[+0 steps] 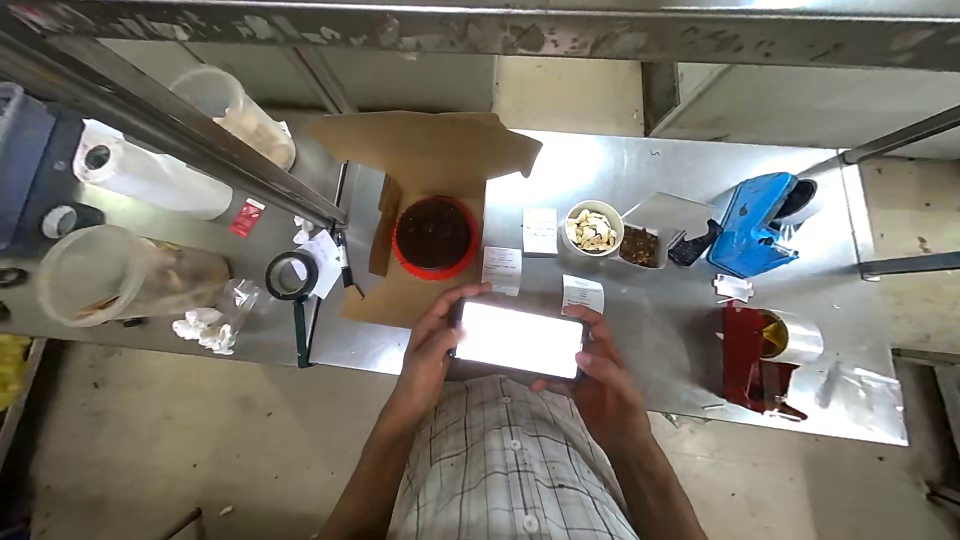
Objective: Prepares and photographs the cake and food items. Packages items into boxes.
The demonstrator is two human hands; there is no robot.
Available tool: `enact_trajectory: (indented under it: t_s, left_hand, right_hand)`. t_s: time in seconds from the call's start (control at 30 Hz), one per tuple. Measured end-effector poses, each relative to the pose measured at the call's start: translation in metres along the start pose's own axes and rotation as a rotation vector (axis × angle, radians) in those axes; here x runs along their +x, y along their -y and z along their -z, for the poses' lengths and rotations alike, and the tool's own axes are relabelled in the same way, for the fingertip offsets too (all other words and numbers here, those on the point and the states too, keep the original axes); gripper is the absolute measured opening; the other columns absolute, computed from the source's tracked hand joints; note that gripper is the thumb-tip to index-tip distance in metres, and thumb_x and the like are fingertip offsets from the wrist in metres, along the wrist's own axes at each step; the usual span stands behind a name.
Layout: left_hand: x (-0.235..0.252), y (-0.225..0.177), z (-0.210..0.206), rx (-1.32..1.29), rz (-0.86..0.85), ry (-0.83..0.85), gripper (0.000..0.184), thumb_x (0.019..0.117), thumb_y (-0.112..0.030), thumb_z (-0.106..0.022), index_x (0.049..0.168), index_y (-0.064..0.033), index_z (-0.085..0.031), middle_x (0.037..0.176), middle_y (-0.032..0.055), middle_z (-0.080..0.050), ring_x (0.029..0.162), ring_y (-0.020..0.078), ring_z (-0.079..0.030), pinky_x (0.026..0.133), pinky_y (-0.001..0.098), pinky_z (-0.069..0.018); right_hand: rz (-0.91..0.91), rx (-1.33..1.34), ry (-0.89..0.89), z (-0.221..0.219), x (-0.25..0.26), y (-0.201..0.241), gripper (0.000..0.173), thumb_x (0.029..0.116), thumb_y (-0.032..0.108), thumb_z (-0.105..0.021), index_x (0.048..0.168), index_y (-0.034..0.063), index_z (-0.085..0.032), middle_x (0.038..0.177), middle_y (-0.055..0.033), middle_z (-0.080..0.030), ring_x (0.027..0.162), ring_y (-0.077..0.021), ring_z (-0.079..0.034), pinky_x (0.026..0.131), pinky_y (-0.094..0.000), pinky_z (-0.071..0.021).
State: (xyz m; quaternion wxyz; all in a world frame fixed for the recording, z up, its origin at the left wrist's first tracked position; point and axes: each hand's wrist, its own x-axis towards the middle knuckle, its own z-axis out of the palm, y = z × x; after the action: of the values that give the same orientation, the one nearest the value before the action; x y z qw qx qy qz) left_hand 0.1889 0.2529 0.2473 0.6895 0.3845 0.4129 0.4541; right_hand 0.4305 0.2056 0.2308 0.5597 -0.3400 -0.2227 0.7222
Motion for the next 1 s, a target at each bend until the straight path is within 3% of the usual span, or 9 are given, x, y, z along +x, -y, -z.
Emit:
enact_trajectory:
  t_s: [0.23, 0.6, 1.0]
  left_hand:
    - [-0.002, 0.005, -0.008, 0.105, -0.044, 0.021, 0.043, 0.1005, -0.014, -0.04, 0.138, -0.009, -0.062, 0.143, 0.0136, -0.059, 0.128, 0.0279, -0.058, 0.103, 0.0423, -0.0511]
    - [-0.001, 0.011, -0.01, 0.111, -0.02, -0.02, 0.043, 0.1047, -0.013, -0.033, 0.129, -0.0073, -0.067, 0.14, 0.0138, -0.062, 0.134, 0.0313, -0.055, 0.111, 0.0467, -0.046]
    - [0.002, 0.011, -0.004, 0.092, -0.054, -0.028, 0.044, 0.1016, -0.013, -0.033, 0.13, -0.0053, -0.066, 0.141, 0.0147, -0.061, 0.132, 0.0302, -0.056, 0.108, 0.0448, -0.0478]
  right_hand:
    - [0.025, -0.062, -0.054, 0.007, -0.003, 0.005, 0.042, 0.0914, 0.022, -0.063, 0.133, 0.0188, -0.058, 0.114, -0.0172, -0.068, 0.089, -0.0264, -0.074, 0.061, -0.0432, -0.0639]
    - [0.005, -0.04, -0.098, 0.011, -0.007, 0.005, 0.041, 0.0903, 0.019, -0.063, 0.131, 0.017, -0.059, 0.113, -0.0188, -0.068, 0.086, -0.0276, -0.074, 0.059, -0.0436, -0.0637]
    - [-0.004, -0.052, -0.065, 0.006, 0.001, 0.004, 0.041, 0.0917, 0.022, -0.063, 0.132, 0.0176, -0.058, 0.113, -0.0185, -0.068, 0.087, -0.0276, -0.074, 0.059, -0.043, -0.0639]
